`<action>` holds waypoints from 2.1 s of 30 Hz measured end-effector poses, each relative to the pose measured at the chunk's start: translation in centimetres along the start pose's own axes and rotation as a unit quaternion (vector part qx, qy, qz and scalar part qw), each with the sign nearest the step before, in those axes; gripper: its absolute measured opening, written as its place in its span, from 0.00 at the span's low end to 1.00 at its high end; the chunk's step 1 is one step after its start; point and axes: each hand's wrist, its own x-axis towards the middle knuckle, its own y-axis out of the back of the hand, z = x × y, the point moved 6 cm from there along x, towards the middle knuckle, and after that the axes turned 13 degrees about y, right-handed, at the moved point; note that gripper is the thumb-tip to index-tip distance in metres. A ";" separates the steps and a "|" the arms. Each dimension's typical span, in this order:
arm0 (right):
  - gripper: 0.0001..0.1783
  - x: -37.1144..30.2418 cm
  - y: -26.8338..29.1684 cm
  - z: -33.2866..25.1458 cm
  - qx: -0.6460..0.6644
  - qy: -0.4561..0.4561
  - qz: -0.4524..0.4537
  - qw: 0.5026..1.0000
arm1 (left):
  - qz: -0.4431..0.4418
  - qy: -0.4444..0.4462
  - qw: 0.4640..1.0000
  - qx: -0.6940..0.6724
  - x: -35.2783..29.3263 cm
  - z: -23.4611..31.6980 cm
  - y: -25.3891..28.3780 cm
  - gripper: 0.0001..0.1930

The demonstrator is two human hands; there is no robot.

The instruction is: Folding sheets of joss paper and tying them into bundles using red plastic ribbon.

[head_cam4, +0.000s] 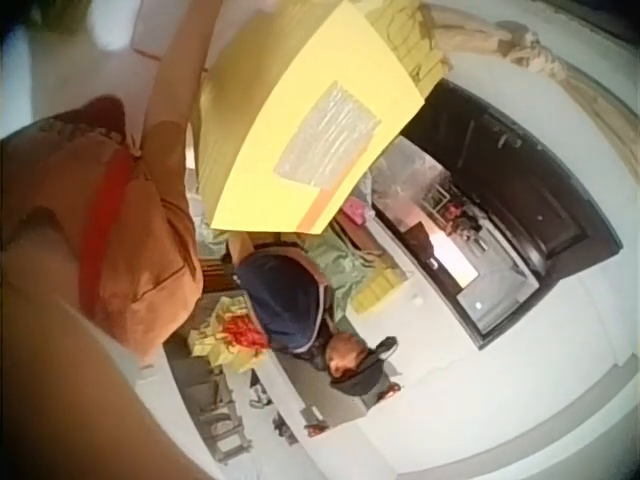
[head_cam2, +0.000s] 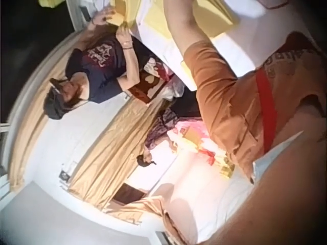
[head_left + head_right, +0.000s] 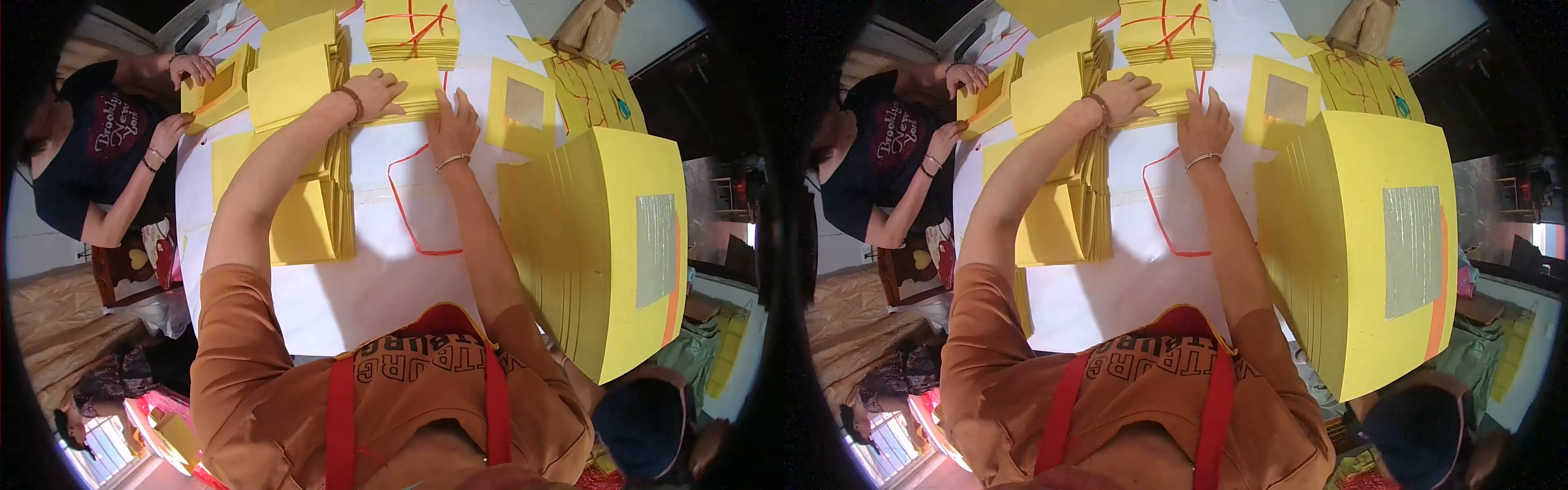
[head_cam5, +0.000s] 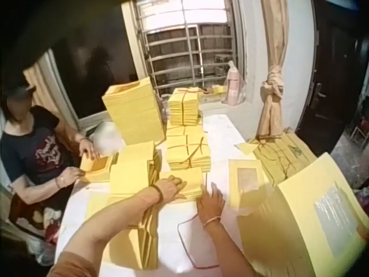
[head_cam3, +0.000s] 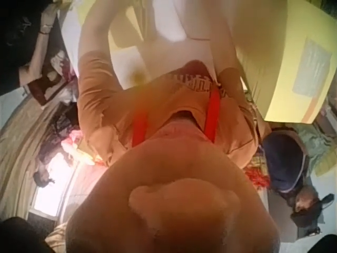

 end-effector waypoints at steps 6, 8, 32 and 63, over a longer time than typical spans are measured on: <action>0.24 0.3 -3.0 1.4 0.188 -0.030 -0.113 0.975 | -0.125 -0.012 0.990 -0.066 0.8 -1.0 0.4 0.29; 0.24 -0.5 -3.2 1.3 0.136 -0.007 -0.064 0.989 | -0.118 0.002 0.993 -0.018 0.5 -0.1 0.1 0.33; 0.18 -21.4 19.1 -3.6 0.537 -0.098 -0.260 0.797 | -0.036 0.098 0.993 0.058 -0.8 0.5 0.2 0.41; 0.34 -11.2 39.6 16.5 0.514 0.051 0.136 0.845 | 0.136 -0.147 0.941 -0.273 -14.3 33.3 29.5 0.17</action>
